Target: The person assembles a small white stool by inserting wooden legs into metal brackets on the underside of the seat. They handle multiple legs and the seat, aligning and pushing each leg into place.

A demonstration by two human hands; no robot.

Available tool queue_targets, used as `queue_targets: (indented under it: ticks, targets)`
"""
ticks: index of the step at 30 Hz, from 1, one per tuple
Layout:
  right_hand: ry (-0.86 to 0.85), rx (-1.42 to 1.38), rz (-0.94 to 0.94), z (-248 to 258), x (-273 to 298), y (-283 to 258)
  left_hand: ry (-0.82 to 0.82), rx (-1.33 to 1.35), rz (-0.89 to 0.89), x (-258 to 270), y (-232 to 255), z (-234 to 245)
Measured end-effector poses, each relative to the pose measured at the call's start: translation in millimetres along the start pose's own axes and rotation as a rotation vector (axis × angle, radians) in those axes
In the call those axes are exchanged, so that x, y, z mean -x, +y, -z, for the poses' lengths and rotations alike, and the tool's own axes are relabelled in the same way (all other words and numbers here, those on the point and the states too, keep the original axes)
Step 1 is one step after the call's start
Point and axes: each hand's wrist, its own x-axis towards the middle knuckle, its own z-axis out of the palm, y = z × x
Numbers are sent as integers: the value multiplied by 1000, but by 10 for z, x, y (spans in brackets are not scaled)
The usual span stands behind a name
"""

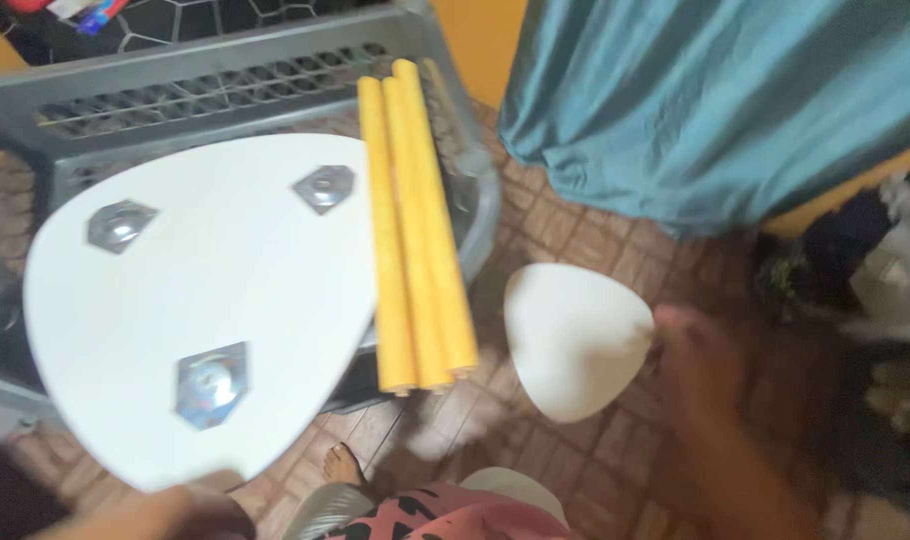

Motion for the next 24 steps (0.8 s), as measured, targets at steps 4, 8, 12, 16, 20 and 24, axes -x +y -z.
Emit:
queue_targets:
  ticks: [4, 8, 12, 16, 20, 24]
  targets:
    - [-135, 77, 407, -171, 783, -1320, 151, 786, 249, 588, 395, 947]
    - [-431, 469, 750, -841, 1486, -2096, 535, 747, -85, 692, 931, 1553]
    - [-315, 1108, 683, -1296, 1925, -2206, 752, 596, -79, 852, 937, 1730]
    - [-295, 1156, 639, -1375, 1986, -2215, 752, 655, 7, 961, 752, 1786]
    - [-455, 693, 267, -1176, 1934, -2379, 757, 683, 24, 964, 608, 1794]
    - [-614, 420, 234, -942, 1800, -2668, 839, 745, 11, 803, 622, 1803]
